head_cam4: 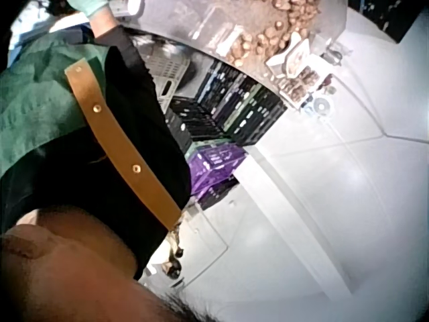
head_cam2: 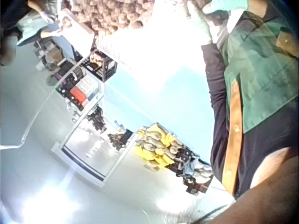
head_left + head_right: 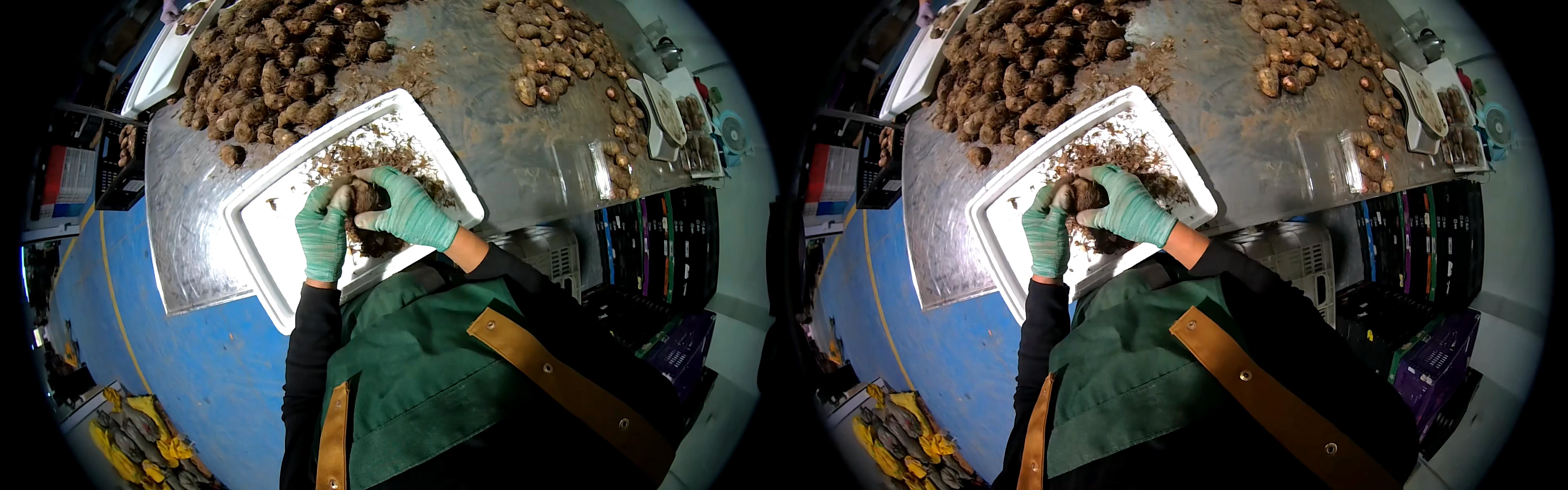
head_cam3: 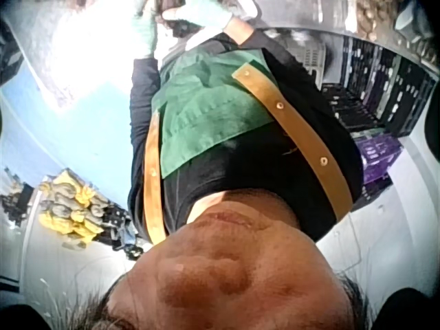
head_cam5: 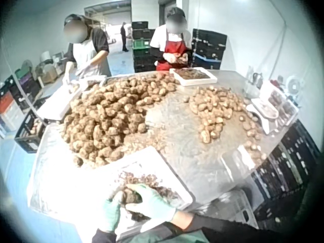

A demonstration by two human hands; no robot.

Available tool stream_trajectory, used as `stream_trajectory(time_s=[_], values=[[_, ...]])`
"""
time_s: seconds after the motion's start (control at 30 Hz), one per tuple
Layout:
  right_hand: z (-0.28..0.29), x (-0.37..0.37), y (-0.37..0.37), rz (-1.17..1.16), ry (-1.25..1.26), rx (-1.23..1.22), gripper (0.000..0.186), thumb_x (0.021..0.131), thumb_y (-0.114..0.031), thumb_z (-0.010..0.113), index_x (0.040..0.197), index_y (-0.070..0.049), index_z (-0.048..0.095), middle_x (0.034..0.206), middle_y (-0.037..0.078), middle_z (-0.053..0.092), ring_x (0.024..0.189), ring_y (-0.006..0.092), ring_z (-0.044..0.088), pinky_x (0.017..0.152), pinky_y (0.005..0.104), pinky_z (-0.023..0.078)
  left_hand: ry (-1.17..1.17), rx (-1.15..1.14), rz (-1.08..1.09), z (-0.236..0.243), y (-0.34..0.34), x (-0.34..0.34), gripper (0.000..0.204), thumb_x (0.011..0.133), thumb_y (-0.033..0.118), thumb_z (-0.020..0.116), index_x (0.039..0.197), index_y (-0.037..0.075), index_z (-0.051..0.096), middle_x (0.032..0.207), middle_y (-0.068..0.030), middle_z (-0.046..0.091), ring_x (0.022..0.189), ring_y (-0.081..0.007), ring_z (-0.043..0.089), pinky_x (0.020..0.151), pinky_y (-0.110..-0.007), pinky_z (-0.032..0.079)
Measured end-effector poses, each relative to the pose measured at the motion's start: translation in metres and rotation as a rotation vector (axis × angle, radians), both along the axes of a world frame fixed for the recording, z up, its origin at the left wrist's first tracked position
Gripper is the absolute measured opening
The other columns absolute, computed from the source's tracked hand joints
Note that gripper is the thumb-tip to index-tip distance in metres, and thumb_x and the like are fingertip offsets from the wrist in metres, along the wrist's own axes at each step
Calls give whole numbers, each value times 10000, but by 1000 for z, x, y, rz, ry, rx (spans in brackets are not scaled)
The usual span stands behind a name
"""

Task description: The person peels root vegetables by hand, removing the outer skin and placing the peeled pieces into a white tray. The person repeatedly picks up new vegetables from a large pile on the table and continues peeling them one at a time.

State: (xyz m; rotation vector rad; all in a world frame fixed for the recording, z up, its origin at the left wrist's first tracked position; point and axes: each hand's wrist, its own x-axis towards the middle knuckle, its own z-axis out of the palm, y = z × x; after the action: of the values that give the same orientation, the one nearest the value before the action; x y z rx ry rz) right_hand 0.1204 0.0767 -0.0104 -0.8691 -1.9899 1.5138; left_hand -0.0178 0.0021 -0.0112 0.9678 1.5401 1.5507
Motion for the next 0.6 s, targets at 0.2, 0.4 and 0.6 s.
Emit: stream_trajectory(time_s=[0.2,0.4,0.6], values=[[3,5,-6,31,248,-102,640,694,-218,769,1231,-36,474,1189,93,501,1112,198,468,966,329,360,-222,-141,245,-16,-2,-15,272,884,271,573,854,5,621,695,-20,588,624,-84,531,590,-221,454],[-6,4,0,-60,210,-1,691,632,-128,768,1244,-41,459,1214,127,502,1119,252,485,955,332,387,-64,-16,-214,11,-9,-14,828,739,440,702,1359,44,322,1323,-159,396,1152,-241,465,940,-351,431],[-4,9,-2,-23,12,296,722,605,-197,778,1239,-33,474,1194,157,508,1091,305,505,895,371,430,-204,44,-246,13,-12,-2,657,791,229,693,1332,31,377,1301,-121,447,1150,-199,466,957,-325,405]])
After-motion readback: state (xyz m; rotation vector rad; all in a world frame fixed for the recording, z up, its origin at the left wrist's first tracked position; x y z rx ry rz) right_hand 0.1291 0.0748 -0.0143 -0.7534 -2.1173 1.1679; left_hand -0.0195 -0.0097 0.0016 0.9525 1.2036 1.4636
